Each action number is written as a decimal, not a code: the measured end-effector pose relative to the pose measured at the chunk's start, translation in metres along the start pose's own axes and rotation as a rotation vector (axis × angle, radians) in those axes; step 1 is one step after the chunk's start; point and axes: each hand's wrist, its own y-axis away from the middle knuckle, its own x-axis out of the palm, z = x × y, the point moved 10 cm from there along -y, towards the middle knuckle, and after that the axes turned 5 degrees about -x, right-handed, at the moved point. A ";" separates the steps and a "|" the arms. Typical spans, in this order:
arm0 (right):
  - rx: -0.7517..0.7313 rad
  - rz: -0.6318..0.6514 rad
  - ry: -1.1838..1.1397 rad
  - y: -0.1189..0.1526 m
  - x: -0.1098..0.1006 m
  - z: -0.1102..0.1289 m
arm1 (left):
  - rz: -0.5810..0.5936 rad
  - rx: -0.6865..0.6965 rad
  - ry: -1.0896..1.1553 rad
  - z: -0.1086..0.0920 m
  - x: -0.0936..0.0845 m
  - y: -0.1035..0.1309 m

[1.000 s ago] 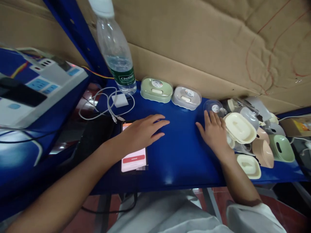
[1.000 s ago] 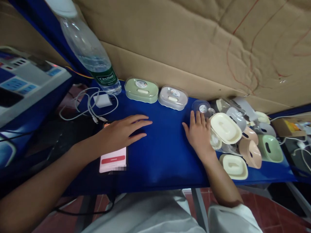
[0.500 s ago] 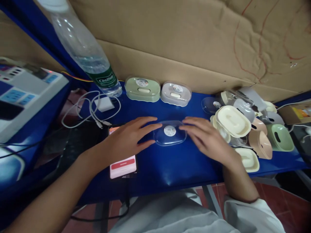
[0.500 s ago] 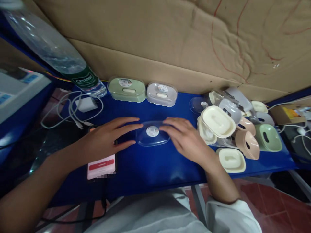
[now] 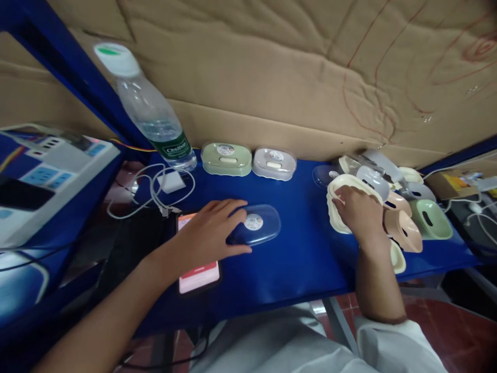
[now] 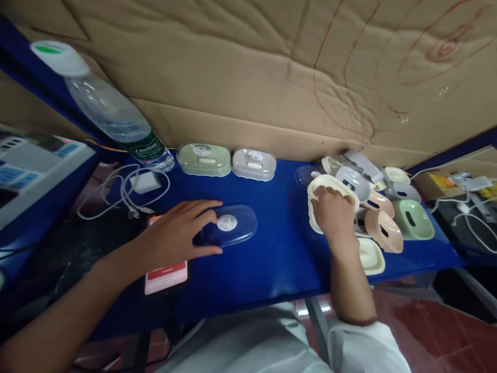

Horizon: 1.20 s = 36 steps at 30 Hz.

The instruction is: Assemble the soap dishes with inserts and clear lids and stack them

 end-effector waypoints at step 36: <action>-0.507 -0.014 -0.555 0.203 0.033 0.012 | -0.037 -0.274 0.067 0.054 0.000 -0.002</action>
